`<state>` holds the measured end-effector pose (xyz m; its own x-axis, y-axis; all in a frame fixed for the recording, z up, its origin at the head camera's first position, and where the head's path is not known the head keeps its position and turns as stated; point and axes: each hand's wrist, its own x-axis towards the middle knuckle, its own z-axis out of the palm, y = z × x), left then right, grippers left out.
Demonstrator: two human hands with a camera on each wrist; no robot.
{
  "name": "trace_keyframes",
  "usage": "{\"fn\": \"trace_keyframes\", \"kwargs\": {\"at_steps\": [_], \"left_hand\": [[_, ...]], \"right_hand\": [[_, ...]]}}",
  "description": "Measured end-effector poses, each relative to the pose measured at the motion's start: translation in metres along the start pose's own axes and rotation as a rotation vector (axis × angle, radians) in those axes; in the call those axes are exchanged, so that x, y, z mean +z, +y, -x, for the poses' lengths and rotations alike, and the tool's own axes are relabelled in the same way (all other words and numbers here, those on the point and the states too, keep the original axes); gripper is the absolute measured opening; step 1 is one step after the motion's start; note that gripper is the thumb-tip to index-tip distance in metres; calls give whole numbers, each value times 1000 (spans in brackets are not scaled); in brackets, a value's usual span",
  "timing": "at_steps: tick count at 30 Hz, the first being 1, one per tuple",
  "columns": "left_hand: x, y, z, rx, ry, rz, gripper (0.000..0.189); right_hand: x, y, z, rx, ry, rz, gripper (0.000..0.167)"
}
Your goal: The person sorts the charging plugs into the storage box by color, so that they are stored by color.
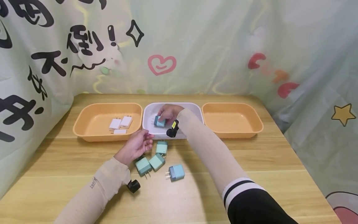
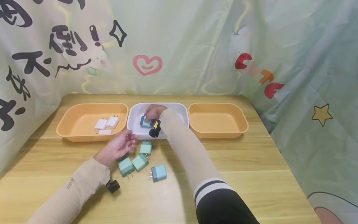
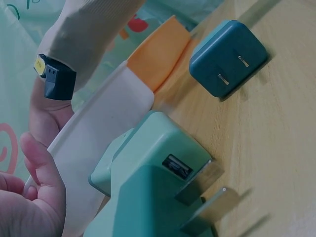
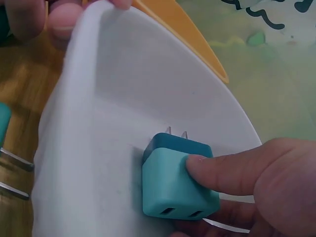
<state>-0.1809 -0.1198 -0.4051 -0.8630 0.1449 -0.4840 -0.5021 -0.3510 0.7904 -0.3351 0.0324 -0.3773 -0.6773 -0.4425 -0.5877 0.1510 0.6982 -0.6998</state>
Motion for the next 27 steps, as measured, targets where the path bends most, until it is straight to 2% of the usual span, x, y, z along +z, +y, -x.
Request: {"fn": "trace_keyframes", "kwargs": {"at_steps": [4,11,17,20,24,27], "left_hand": [[0,0,0,1,4,-4,26],[1,0,-1,7,0,-2,22],[0,-1,-1,-1,2,2,23],[0,-1,0,-2,5,1,23],[0,-1,1,8,0,4,21],[0,-1,1,14,-5,3,18]], "right_hand": [[2,-1,6,-26,40,33,38],[5,-1,13,-82,118,176,26],[4,2,18,-118,172,287,30],[-1,3,22,-150,143,184,33],[-10,2,31,-154,83,-77,38],[-16,3,41,-148,56,-161,41]]}}
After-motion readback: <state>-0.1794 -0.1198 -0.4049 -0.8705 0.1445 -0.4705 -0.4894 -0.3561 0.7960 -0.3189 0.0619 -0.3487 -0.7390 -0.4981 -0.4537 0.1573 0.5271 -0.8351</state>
